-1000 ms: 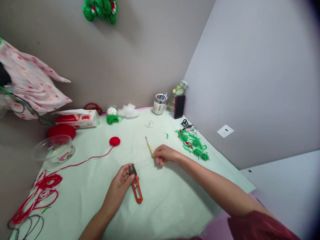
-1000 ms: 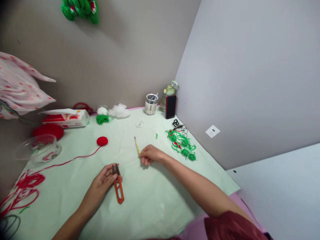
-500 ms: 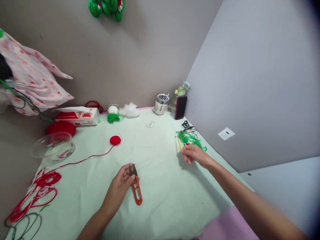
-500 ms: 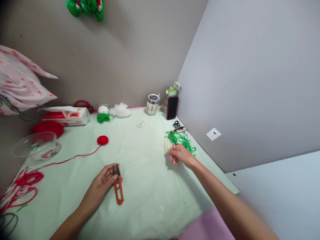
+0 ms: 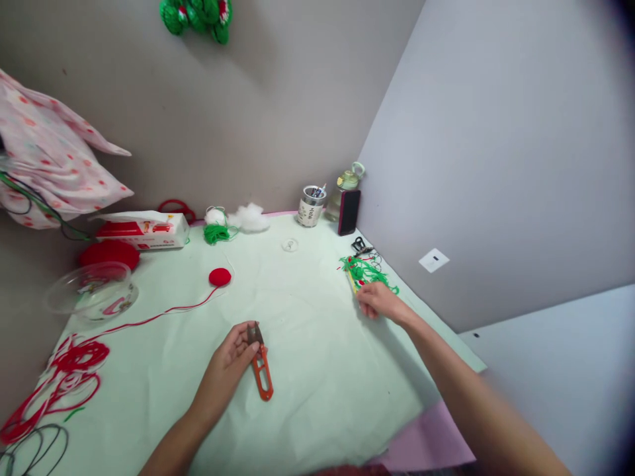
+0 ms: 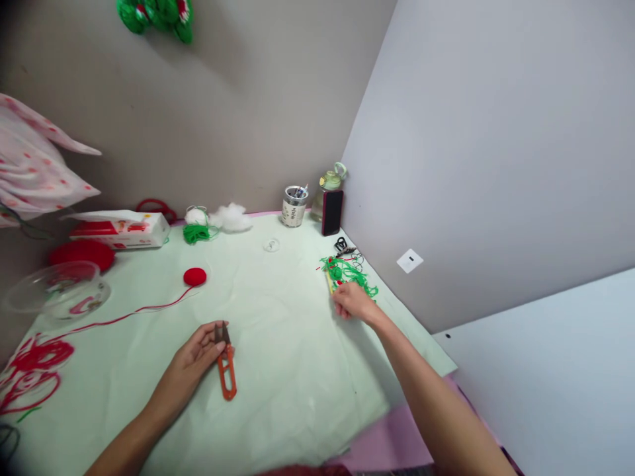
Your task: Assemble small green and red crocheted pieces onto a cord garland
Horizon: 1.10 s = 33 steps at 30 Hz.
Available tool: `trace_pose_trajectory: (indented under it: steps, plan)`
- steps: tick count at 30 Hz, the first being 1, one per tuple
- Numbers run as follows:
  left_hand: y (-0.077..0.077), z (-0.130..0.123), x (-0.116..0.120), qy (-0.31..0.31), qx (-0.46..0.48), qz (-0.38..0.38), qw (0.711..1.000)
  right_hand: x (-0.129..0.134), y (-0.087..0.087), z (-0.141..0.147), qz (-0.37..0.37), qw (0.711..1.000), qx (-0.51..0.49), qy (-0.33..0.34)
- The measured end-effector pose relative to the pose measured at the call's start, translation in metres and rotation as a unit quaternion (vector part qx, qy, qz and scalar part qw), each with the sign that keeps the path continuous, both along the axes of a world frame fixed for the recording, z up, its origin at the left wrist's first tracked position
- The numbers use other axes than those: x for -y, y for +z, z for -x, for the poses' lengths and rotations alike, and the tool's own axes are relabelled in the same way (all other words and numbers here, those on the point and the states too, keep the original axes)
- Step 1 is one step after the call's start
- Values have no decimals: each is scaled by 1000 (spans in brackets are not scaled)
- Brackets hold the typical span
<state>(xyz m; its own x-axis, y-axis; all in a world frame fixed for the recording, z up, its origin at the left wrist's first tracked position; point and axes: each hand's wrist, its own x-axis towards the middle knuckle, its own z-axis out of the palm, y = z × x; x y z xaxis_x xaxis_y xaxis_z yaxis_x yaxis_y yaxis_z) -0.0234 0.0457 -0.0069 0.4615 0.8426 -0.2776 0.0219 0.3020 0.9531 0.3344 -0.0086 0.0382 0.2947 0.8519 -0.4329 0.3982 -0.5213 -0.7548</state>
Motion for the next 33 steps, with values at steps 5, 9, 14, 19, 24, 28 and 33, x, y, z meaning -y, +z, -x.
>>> trace_pose_trajectory:
  steps: [5,9,14,19,24,28,33]
  plan:
    - [1,0,0,-1,5,4,1000,13,12,-17,-43,999,-14,-17]
    - [-4,0,1,3,11,7,1000,19,1,2,-56,998,-1,-25]
    - [-2,3,-3,39,3,-2,999,12,-13,24,-89,996,-14,-27]
    - [3,12,-14,88,-46,-53,994,29,5,-15,-197,971,31,-135]
    - [-1,13,-24,27,-122,-81,989,71,3,-52,-193,930,263,-171]
    - [4,7,-30,6,-246,-224,943,84,-22,-45,-156,913,364,-97]
    - [33,7,-26,-5,-252,-247,936,86,-20,-51,-191,924,277,-184]
